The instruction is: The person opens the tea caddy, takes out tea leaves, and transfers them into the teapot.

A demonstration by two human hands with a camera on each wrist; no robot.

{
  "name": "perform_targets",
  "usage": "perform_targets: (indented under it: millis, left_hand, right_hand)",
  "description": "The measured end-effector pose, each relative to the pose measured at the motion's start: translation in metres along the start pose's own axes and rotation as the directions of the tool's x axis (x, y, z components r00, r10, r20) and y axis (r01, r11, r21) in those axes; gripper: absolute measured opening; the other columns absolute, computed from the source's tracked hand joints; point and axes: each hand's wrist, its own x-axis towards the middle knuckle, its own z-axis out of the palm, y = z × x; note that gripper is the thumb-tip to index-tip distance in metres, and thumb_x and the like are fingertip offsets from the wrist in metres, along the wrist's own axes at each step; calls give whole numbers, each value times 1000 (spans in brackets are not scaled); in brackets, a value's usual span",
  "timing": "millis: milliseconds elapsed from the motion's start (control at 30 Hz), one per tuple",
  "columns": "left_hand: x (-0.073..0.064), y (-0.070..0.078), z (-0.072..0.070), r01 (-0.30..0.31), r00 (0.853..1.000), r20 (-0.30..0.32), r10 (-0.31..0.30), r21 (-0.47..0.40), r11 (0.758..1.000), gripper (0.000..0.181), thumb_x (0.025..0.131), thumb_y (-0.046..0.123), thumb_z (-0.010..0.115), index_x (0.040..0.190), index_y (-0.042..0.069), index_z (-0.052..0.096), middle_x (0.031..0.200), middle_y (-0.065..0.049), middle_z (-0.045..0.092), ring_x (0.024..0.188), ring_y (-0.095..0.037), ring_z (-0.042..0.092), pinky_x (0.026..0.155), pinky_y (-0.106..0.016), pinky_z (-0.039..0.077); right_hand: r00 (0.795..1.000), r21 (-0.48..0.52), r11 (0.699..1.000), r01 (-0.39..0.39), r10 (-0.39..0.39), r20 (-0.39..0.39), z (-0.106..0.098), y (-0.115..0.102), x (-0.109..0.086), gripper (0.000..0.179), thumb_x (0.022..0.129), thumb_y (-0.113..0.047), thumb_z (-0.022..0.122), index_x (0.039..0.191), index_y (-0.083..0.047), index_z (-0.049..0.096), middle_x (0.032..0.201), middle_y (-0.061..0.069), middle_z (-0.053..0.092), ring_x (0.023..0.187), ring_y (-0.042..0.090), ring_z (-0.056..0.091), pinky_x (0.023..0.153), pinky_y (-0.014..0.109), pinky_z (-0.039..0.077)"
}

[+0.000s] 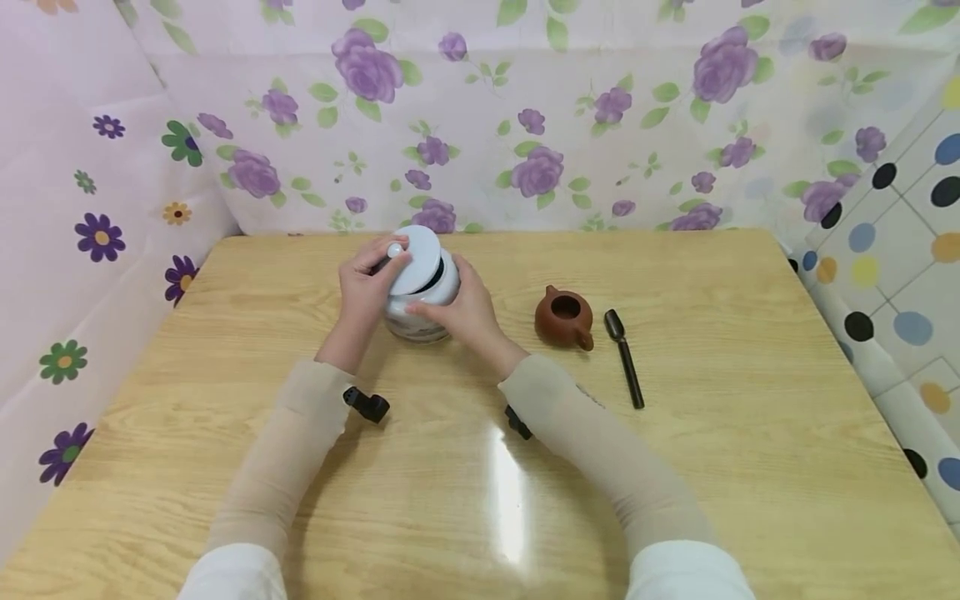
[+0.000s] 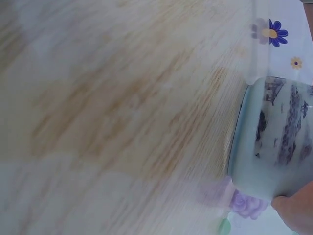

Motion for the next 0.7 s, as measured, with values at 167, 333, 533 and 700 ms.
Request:
perform_targets:
  millis: [167, 333, 533, 700]
  left_hand:
    - [-2, -14, -6, 69, 998, -10, -69, -35, 997, 22, 78, -5, 74, 99, -11, 69, 90, 19, 68, 104, -4, 58, 102, -27, 42]
    - [2, -12, -12, 57, 998, -36, -59, -57, 997, 23, 79, -4, 74, 98, -14, 67, 88, 22, 69, 100, -4, 61, 100, -26, 45]
    - [13, 5, -22, 13, 999, -49, -15, -31, 999, 24, 78, -1, 75, 98, -12, 68, 87, 21, 70, 101, -8, 64, 97, -26, 47]
    - [16, 21, -30, 21, 1000, -18, -21, 4, 1000, 24, 78, 1, 76, 99, -9, 70, 90, 20, 70, 107, -11, 62, 100, -28, 46]
  right_hand:
    - [1000, 19, 1000, 6, -6, 19, 6, 4, -5, 96, 72, -36, 83, 147, -7, 30, 143, 10, 44, 128, 22, 46, 103, 40, 42]
    - [999, 42, 999, 25, -26, 23, 8, 5, -6, 92, 72, -34, 84, 145, -8, 33, 140, 9, 46, 124, 22, 48, 102, 40, 43]
    - [999, 53, 997, 48, -48, 11, 5, 6, -2, 91, 72, -33, 83, 145, -8, 33, 139, 9, 47, 125, 22, 48, 103, 40, 42]
    - [999, 60, 997, 47, -47, -6, 2, 4, 1, 91, 72, -30, 84, 144, -6, 34, 140, 10, 47, 127, 22, 46, 106, 37, 40]
